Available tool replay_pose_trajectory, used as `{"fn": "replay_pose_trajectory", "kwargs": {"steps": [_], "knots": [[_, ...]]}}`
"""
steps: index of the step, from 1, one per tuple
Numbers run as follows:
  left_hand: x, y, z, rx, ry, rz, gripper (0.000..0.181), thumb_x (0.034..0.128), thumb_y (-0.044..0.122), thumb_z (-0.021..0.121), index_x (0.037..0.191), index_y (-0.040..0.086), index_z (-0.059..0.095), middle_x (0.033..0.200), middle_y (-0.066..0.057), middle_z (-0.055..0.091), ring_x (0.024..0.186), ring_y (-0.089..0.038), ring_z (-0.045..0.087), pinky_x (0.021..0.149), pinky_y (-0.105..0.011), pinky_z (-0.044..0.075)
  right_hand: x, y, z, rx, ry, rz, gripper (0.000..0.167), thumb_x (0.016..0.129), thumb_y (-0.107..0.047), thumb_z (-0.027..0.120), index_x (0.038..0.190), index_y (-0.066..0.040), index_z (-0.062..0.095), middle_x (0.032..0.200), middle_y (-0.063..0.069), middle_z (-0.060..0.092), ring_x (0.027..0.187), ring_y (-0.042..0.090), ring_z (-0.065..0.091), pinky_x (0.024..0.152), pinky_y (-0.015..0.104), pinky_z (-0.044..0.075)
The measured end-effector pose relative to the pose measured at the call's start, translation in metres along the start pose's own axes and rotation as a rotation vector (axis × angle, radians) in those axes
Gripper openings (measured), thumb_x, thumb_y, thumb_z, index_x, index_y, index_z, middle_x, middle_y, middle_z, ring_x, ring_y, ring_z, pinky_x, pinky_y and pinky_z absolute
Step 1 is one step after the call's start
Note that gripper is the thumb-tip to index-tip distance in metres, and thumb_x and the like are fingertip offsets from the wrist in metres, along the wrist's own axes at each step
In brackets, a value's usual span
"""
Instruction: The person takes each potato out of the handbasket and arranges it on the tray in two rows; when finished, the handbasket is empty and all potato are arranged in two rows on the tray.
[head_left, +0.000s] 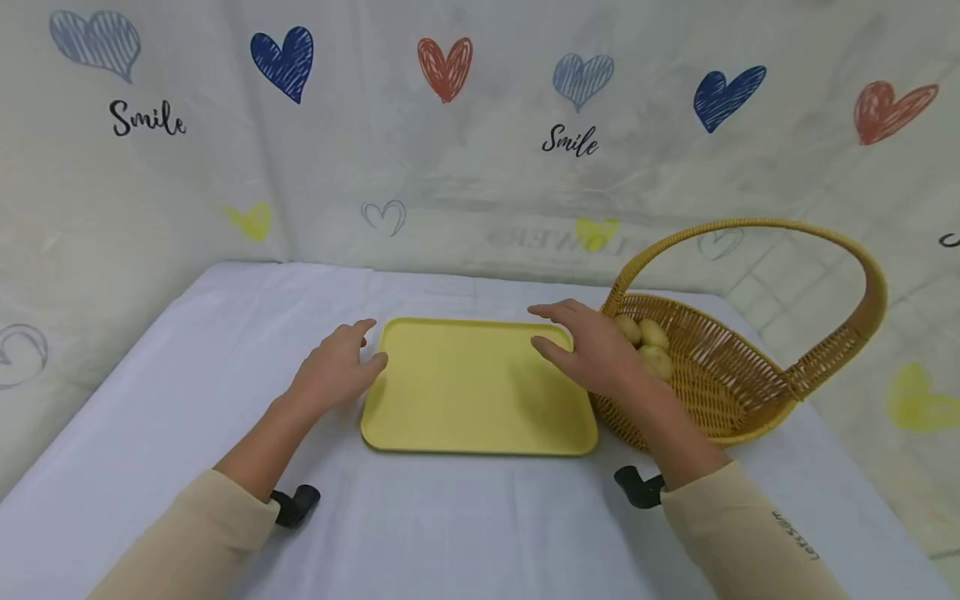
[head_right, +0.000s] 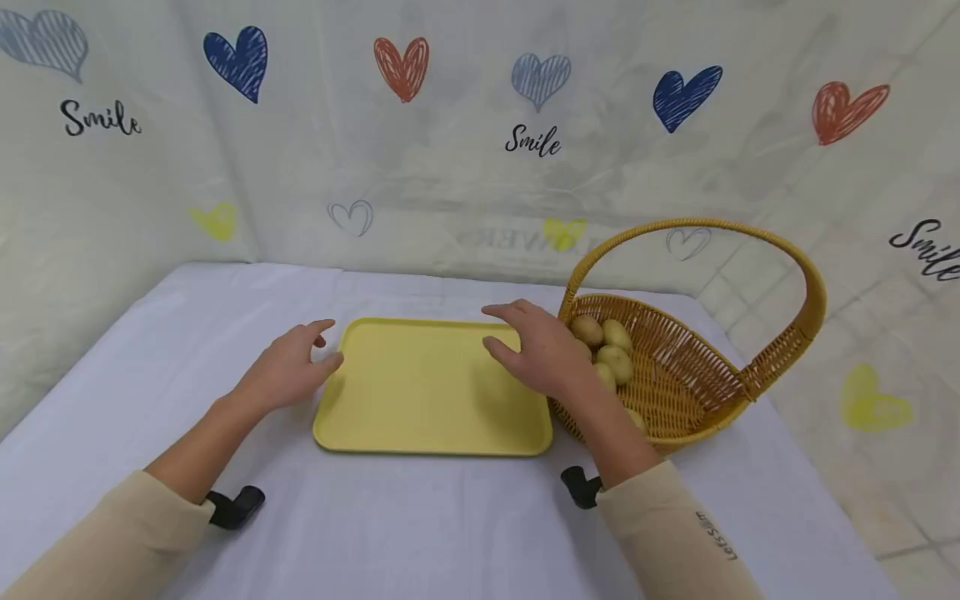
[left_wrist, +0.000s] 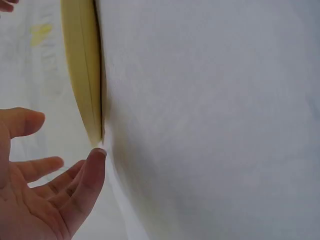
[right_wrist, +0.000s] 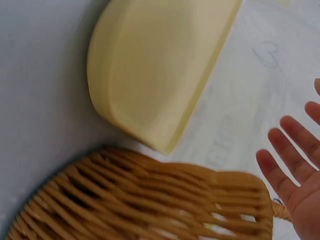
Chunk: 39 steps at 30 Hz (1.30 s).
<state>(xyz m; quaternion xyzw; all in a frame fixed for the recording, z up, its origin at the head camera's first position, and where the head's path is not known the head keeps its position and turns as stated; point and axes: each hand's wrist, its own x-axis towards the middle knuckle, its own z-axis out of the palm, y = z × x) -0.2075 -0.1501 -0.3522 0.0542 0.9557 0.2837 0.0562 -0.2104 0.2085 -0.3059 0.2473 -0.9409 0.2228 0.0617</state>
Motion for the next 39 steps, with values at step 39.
{"fn": "replay_pose_trajectory", "kwargs": {"steps": [39], "knots": [[0.004, -0.017, 0.004, -0.542, -0.270, -0.157, 0.077, 0.0899, -0.005, 0.065, 0.160, 0.001, 0.033, 0.136, -0.021, 0.048, 0.098, -0.026, 0.063, 0.070, -0.036, 0.065, -0.016, 0.066, -0.123, 0.238, -0.593, 0.336, 0.042, 0.093, -0.026, 0.077, 0.131, -0.010, 0.071, 0.135, 0.011, 0.067, 0.119, 0.019, 0.066, 0.095, 0.034, 0.058]]}}
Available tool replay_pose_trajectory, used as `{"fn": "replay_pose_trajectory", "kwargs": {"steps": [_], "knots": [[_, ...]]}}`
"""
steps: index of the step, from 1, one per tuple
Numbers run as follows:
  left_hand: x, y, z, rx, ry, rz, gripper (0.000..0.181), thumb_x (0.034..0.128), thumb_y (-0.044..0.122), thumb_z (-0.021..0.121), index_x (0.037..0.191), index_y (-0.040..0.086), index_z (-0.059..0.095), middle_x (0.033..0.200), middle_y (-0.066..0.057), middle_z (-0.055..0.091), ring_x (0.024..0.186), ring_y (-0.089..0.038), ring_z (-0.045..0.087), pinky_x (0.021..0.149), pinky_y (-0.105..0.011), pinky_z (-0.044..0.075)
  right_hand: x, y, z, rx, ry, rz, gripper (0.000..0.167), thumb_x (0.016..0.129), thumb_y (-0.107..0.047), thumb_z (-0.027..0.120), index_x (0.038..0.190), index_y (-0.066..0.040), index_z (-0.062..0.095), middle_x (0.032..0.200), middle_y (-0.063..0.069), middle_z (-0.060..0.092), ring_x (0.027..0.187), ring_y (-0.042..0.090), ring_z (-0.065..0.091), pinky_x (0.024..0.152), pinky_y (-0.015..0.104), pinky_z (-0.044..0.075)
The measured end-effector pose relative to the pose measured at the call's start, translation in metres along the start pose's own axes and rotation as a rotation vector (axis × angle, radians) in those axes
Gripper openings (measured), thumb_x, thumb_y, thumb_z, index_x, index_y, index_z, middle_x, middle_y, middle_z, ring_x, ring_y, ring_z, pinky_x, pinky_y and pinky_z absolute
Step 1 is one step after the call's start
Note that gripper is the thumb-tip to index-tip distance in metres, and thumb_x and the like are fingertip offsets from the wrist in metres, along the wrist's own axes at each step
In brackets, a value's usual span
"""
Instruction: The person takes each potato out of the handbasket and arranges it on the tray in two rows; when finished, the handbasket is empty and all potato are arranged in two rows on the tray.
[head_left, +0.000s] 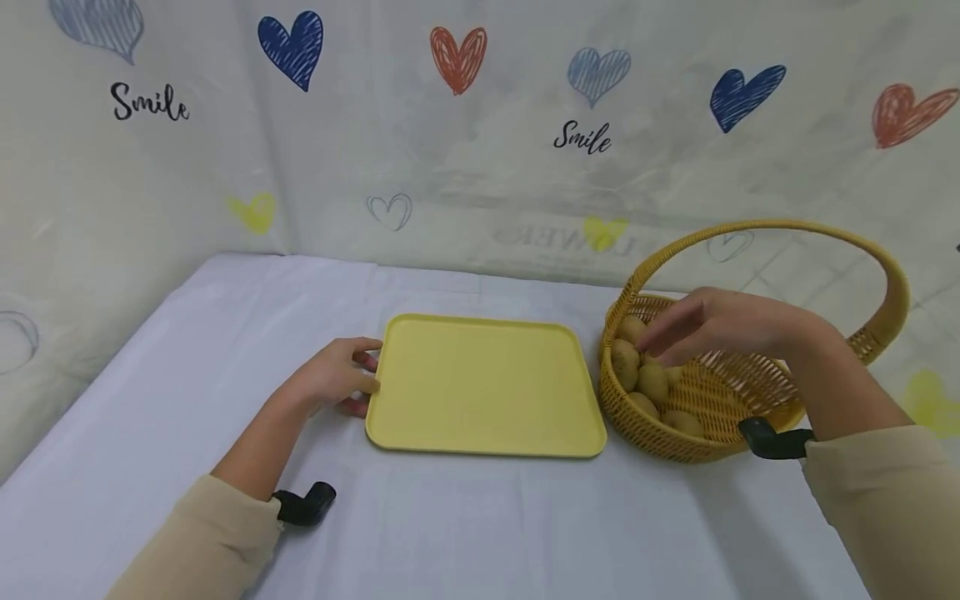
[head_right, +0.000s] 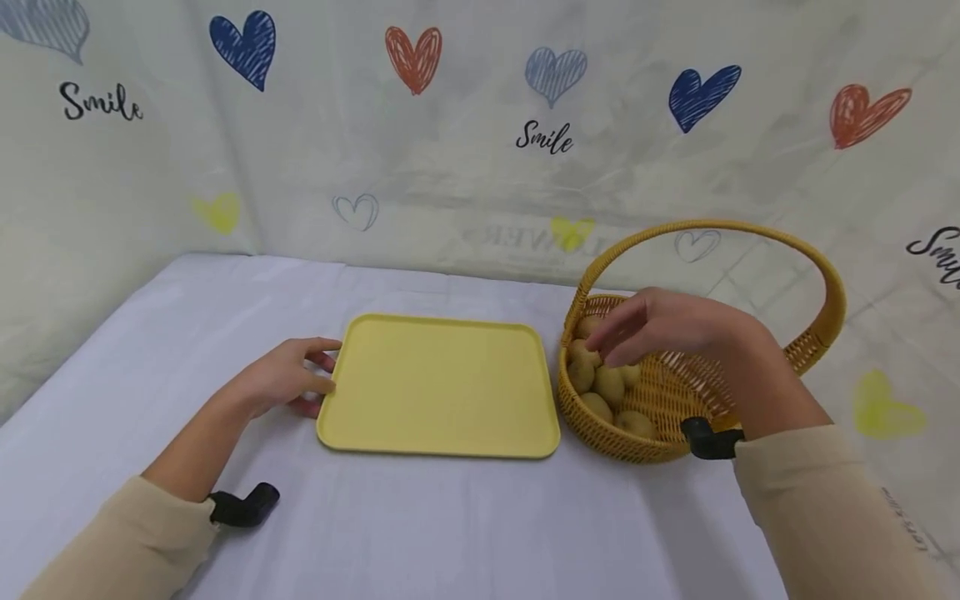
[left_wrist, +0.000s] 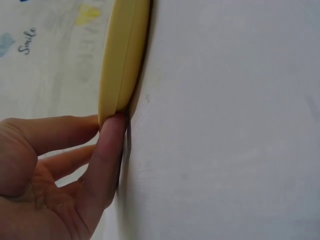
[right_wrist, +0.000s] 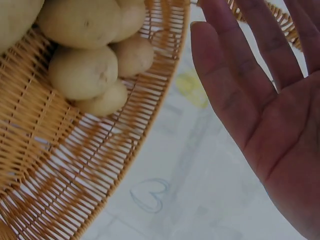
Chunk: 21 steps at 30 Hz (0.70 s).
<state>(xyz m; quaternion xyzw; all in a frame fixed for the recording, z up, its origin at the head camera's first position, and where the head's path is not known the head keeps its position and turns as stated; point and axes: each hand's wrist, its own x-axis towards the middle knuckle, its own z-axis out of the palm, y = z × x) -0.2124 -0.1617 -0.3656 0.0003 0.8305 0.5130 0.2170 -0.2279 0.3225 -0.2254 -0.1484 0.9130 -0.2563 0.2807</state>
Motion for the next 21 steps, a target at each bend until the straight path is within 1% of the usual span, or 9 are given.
{"fn": "replay_pose_trajectory", "kwargs": {"steps": [3, 6, 10, 14, 17, 21], "knots": [[0.001, -0.001, -0.001, -0.025, 0.001, -0.004, 0.077, 0.0900, -0.006, 0.064, 0.160, 0.001, 0.033, 0.137, -0.021, 0.047, 0.098, -0.026, 0.063, 0.071, -0.036, 0.065, 0.001, 0.007, -0.007, -0.010, -0.035, 0.041, 0.043, 0.093, -0.027, 0.077, 0.132, -0.010, 0.071, 0.137, 0.011, 0.066, 0.121, 0.020, 0.065, 0.098, 0.039, 0.058], [0.001, -0.002, -0.001, -0.042, 0.005, -0.007, 0.077, 0.0897, -0.006, 0.064, 0.160, 0.001, 0.033, 0.137, -0.021, 0.048, 0.096, -0.026, 0.064, 0.072, -0.036, 0.065, 0.004, 0.016, -0.012, 0.006, -0.082, 0.082, 0.044, 0.092, -0.027, 0.078, 0.131, -0.007, 0.071, 0.137, 0.012, 0.067, 0.121, 0.021, 0.065, 0.100, 0.043, 0.057], [0.000, -0.001, -0.003, -0.061, 0.012, -0.004, 0.077, 0.0898, -0.005, 0.065, 0.159, 0.002, 0.034, 0.137, -0.021, 0.047, 0.095, -0.026, 0.064, 0.072, -0.036, 0.066, 0.009, 0.028, -0.017, 0.065, -0.147, 0.128, 0.043, 0.091, -0.023, 0.079, 0.128, -0.003, 0.070, 0.134, 0.013, 0.068, 0.119, 0.024, 0.066, 0.099, 0.040, 0.057], [0.001, -0.003, -0.002, -0.084, 0.015, -0.008, 0.076, 0.0899, -0.005, 0.065, 0.159, 0.002, 0.034, 0.138, -0.021, 0.046, 0.094, -0.026, 0.064, 0.072, -0.037, 0.066, 0.015, 0.041, -0.017, 0.085, -0.189, 0.152, 0.040, 0.091, -0.020, 0.078, 0.126, -0.002, 0.070, 0.130, 0.011, 0.069, 0.116, 0.021, 0.066, 0.096, 0.034, 0.056], [0.002, -0.006, -0.001, -0.109, 0.013, -0.015, 0.076, 0.0898, -0.006, 0.065, 0.159, 0.003, 0.035, 0.139, -0.020, 0.045, 0.095, -0.026, 0.065, 0.072, -0.038, 0.066, 0.018, 0.051, -0.015, 0.091, -0.217, 0.167, 0.038, 0.092, -0.018, 0.076, 0.126, -0.002, 0.071, 0.127, 0.008, 0.070, 0.116, 0.016, 0.065, 0.098, 0.035, 0.057], [0.002, -0.006, -0.001, -0.126, 0.022, -0.022, 0.076, 0.0899, -0.006, 0.065, 0.159, 0.005, 0.036, 0.140, -0.020, 0.045, 0.096, -0.026, 0.065, 0.072, -0.039, 0.066, 0.021, 0.062, -0.011, 0.125, -0.235, 0.190, 0.035, 0.092, -0.014, 0.076, 0.124, -0.001, 0.072, 0.125, 0.007, 0.071, 0.115, 0.016, 0.065, 0.098, 0.037, 0.058]]}}
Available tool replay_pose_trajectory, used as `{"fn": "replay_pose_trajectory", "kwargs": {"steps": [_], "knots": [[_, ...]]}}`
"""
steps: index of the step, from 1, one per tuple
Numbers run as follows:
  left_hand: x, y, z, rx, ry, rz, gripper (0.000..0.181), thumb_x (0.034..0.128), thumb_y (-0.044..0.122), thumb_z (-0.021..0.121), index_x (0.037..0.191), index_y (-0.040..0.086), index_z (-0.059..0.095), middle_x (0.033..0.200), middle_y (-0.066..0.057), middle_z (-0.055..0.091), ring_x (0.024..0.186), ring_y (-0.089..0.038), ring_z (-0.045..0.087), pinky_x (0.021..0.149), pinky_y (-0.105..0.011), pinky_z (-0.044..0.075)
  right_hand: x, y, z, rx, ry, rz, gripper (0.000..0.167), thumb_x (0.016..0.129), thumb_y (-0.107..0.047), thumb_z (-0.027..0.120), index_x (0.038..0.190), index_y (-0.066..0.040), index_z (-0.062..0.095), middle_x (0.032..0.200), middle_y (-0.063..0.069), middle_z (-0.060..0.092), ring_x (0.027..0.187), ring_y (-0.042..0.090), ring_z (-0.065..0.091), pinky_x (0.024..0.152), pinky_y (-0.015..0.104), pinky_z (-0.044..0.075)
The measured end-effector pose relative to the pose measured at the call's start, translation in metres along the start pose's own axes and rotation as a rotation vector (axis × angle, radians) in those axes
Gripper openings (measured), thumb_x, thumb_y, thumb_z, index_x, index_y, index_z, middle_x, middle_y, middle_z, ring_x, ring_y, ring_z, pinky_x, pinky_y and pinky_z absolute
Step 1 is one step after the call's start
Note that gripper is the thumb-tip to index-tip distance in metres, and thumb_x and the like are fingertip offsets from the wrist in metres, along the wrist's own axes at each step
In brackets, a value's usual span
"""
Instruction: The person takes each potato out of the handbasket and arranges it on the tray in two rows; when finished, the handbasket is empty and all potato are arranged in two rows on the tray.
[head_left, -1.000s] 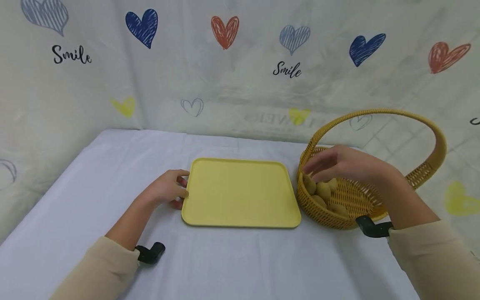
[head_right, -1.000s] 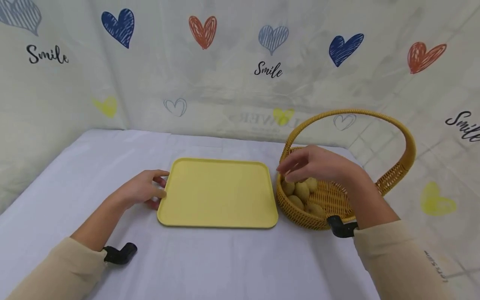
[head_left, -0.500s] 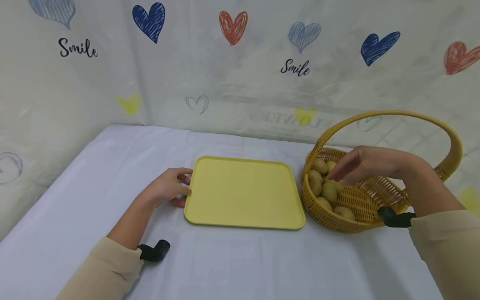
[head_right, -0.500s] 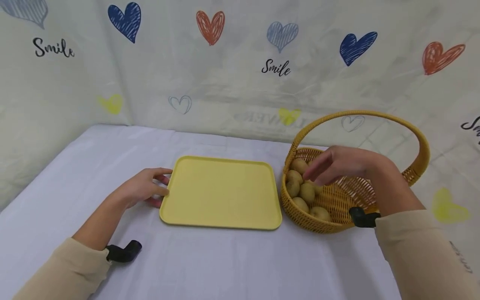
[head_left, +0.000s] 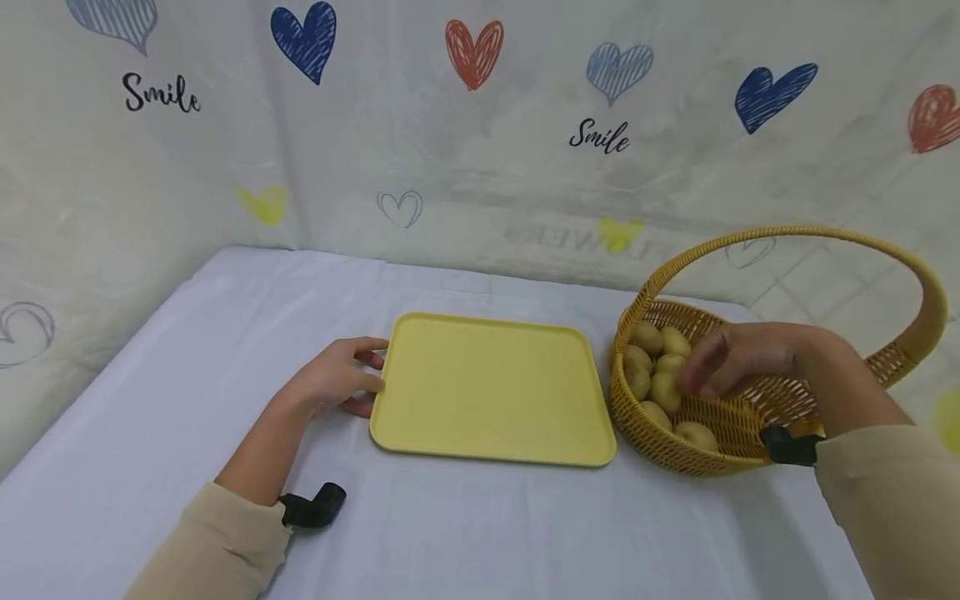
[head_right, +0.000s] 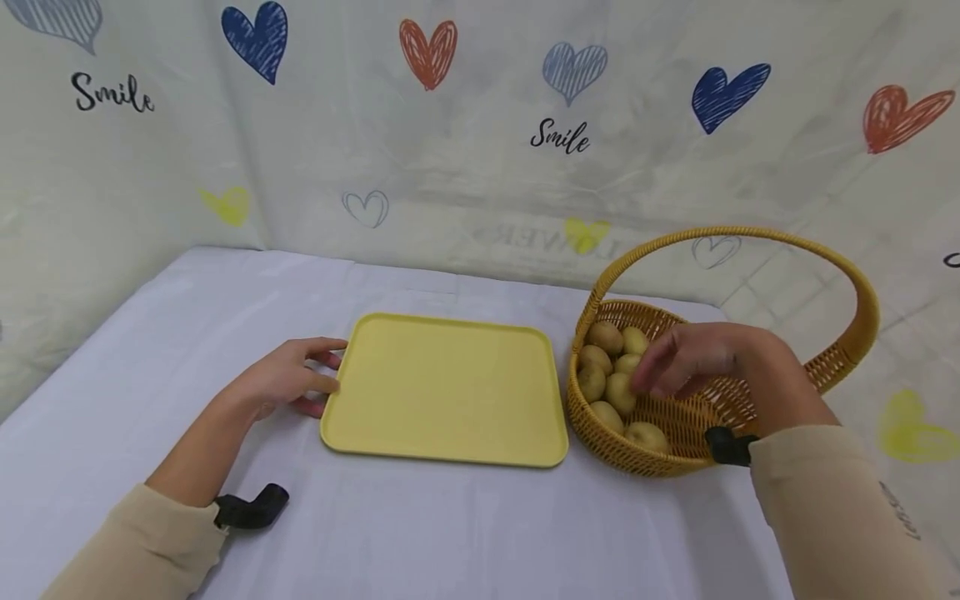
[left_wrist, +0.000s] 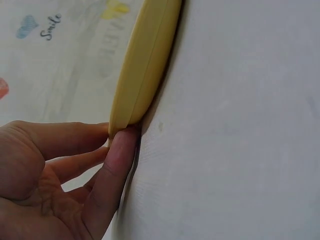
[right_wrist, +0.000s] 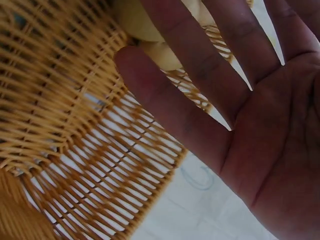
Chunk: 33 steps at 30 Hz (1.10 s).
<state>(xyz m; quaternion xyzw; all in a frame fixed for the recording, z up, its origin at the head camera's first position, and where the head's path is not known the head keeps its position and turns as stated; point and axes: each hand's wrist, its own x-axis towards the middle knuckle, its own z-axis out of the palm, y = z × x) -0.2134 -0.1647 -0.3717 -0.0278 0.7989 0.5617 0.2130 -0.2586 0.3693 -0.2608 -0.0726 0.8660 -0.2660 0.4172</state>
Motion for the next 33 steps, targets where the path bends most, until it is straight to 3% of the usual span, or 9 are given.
{"fn": "replay_pose_trajectory", "kwargs": {"steps": [22, 33], "knots": [[0.002, -0.001, 0.002, 0.006, 0.010, -0.014, 0.074, 0.0917, -0.004, 0.065, 0.159, 0.008, 0.037, 0.141, -0.017, 0.045, 0.098, -0.026, 0.066, 0.072, -0.039, 0.066, 0.012, 0.005, 0.014, 0.052, -0.116, 0.146, 0.034, 0.080, -0.003, 0.080, 0.114, -0.003, 0.075, 0.112, 0.008, 0.070, 0.104, 0.025, 0.062, 0.086, 0.052, 0.062], [0.001, -0.001, 0.002, 0.001, 0.021, -0.009, 0.074, 0.0916, -0.005, 0.065, 0.159, 0.007, 0.037, 0.140, -0.019, 0.045, 0.095, -0.026, 0.066, 0.071, -0.040, 0.066, 0.019, 0.005, 0.018, 0.071, -0.167, 0.151, 0.042, 0.078, 0.004, 0.077, 0.120, -0.003, 0.074, 0.118, 0.007, 0.067, 0.102, 0.022, 0.065, 0.093, 0.045, 0.061]]}}
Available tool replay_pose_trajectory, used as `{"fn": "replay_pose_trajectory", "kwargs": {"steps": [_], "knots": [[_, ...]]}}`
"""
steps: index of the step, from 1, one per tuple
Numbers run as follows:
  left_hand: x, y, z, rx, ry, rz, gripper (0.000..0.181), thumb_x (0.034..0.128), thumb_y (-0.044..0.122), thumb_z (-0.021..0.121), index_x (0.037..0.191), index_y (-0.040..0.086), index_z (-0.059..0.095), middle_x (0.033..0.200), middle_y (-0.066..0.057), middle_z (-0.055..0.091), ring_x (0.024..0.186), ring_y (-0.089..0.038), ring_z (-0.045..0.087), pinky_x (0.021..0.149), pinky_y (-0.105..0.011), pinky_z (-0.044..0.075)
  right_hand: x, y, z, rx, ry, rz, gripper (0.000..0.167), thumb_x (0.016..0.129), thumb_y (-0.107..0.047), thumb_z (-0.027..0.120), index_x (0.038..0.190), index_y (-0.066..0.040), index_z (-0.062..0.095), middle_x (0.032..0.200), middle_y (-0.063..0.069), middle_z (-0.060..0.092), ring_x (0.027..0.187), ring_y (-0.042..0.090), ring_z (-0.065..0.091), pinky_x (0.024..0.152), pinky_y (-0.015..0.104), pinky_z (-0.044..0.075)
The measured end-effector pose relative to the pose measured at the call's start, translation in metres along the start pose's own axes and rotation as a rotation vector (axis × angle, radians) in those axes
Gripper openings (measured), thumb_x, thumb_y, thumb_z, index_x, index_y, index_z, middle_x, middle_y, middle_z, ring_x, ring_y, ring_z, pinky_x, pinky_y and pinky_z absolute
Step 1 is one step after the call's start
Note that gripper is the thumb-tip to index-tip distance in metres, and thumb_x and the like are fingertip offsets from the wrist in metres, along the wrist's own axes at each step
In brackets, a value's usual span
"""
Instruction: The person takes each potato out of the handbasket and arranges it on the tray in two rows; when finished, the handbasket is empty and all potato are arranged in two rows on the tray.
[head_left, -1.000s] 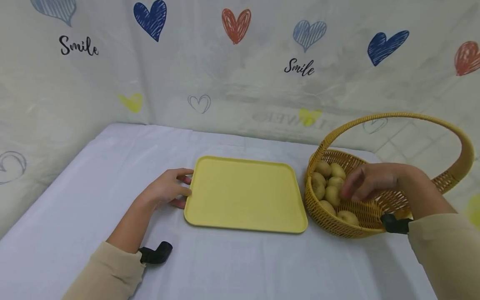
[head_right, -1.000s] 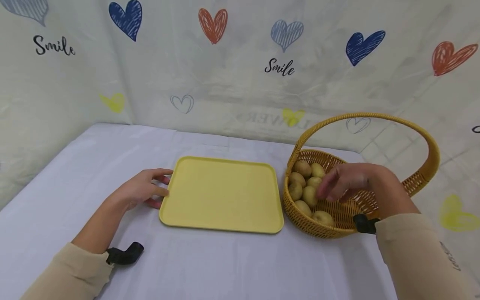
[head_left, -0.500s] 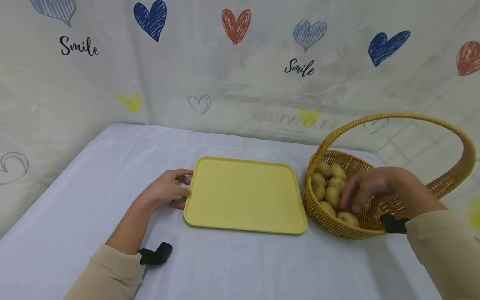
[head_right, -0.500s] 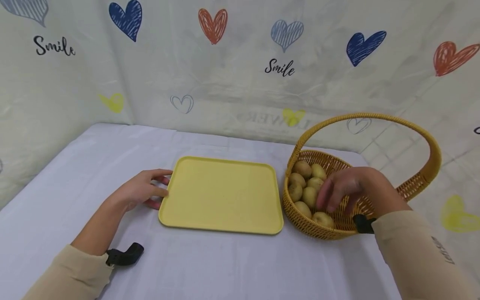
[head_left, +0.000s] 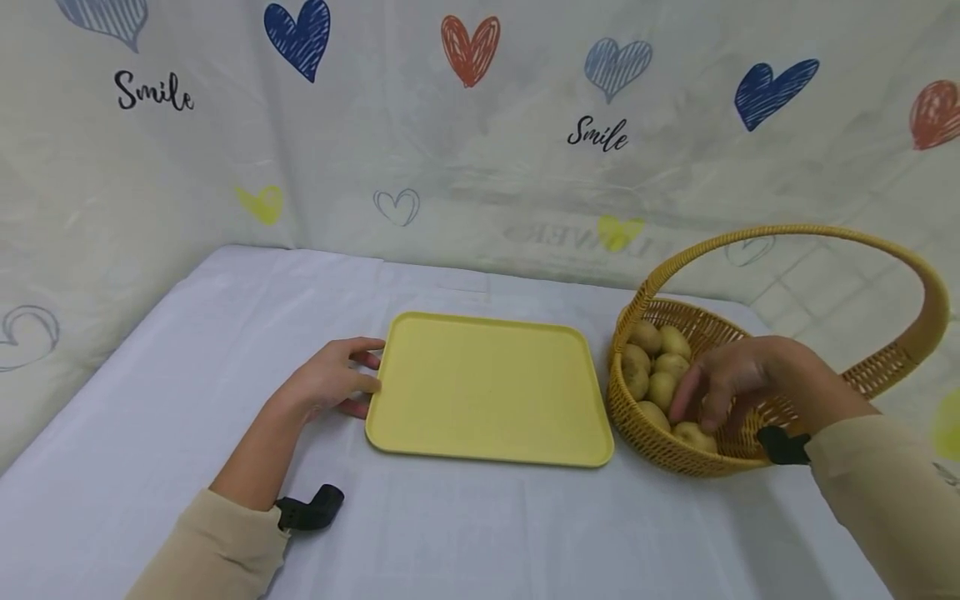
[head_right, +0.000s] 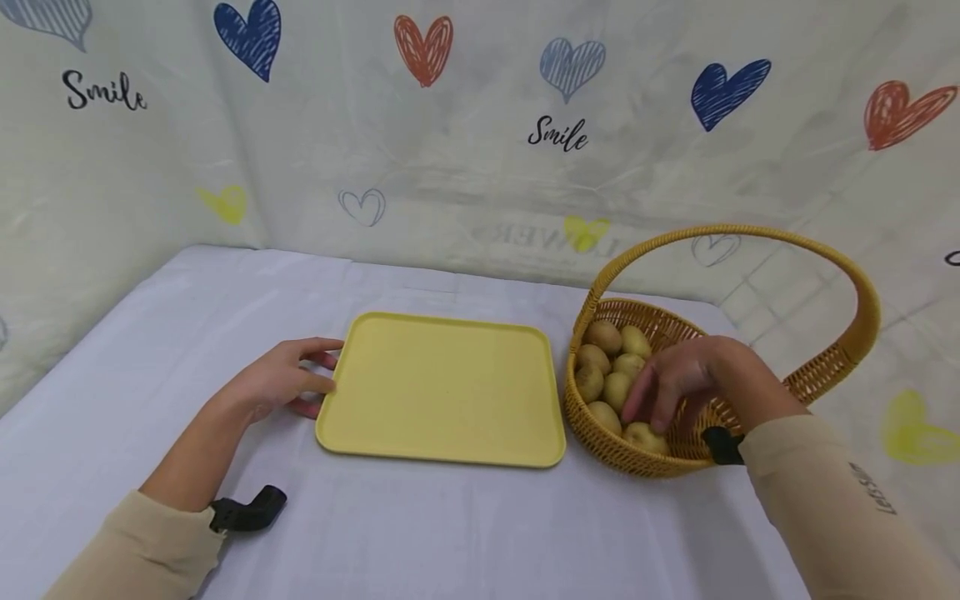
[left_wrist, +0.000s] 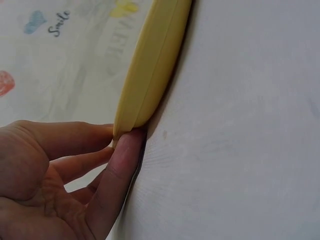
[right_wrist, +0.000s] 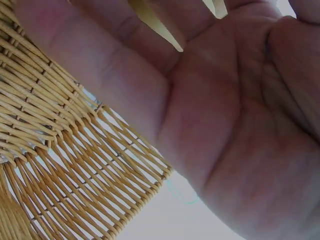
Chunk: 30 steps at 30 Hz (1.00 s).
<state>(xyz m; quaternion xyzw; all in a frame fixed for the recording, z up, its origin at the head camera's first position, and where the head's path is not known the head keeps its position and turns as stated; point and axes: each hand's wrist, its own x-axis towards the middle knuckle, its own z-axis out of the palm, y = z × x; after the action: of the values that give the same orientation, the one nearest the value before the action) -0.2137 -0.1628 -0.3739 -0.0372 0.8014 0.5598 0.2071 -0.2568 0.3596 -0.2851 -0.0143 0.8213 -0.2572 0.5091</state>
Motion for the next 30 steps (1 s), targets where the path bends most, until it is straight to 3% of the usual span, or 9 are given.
{"fn": "replay_pose_trajectory", "kwargs": {"steps": [8, 14, 20, 30], "knots": [[-0.0004, -0.0002, -0.0003, -0.008, -0.005, 0.013, 0.072, 0.0917, -0.006, 0.064, 0.158, 0.005, 0.037, 0.140, -0.020, 0.045, 0.096, -0.026, 0.067, 0.072, -0.040, 0.066, 0.0016, 0.0007, -0.0001, -0.046, -0.023, 0.001, 0.043, 0.077, 0.004, 0.076, 0.119, -0.005, 0.075, 0.122, 0.006, 0.064, 0.108, 0.022, 0.062, 0.095, 0.044, 0.060], [-0.0014, -0.0008, -0.0004, -0.008, -0.004, 0.013, 0.072, 0.0914, -0.006, 0.063, 0.158, 0.005, 0.038, 0.140, -0.020, 0.046, 0.097, -0.027, 0.067, 0.072, -0.040, 0.066, 0.0015, -0.0018, 0.0009, -0.013, -0.027, 0.025, 0.042, 0.077, 0.003, 0.078, 0.118, -0.004, 0.074, 0.114, 0.009, 0.066, 0.099, 0.022, 0.065, 0.088, 0.042, 0.062], [-0.0021, -0.0007, -0.0017, -0.013, -0.007, 0.016, 0.072, 0.0919, -0.006, 0.063, 0.158, 0.005, 0.037, 0.140, -0.020, 0.046, 0.098, -0.026, 0.067, 0.072, -0.040, 0.066, 0.0005, -0.0024, 0.0027, -0.011, -0.013, 0.031, 0.043, 0.076, 0.003, 0.079, 0.118, -0.006, 0.074, 0.118, 0.011, 0.066, 0.095, 0.025, 0.067, 0.086, 0.049, 0.063], [-0.0016, 0.0003, -0.0013, -0.004, 0.001, 0.016, 0.072, 0.0914, -0.005, 0.063, 0.158, 0.005, 0.038, 0.139, -0.020, 0.047, 0.097, -0.027, 0.067, 0.072, -0.040, 0.066, 0.0026, -0.0037, 0.0000, -0.003, -0.057, 0.036, 0.042, 0.077, 0.000, 0.079, 0.119, -0.005, 0.073, 0.109, 0.011, 0.065, 0.087, 0.021, 0.066, 0.081, 0.039, 0.063]]}}
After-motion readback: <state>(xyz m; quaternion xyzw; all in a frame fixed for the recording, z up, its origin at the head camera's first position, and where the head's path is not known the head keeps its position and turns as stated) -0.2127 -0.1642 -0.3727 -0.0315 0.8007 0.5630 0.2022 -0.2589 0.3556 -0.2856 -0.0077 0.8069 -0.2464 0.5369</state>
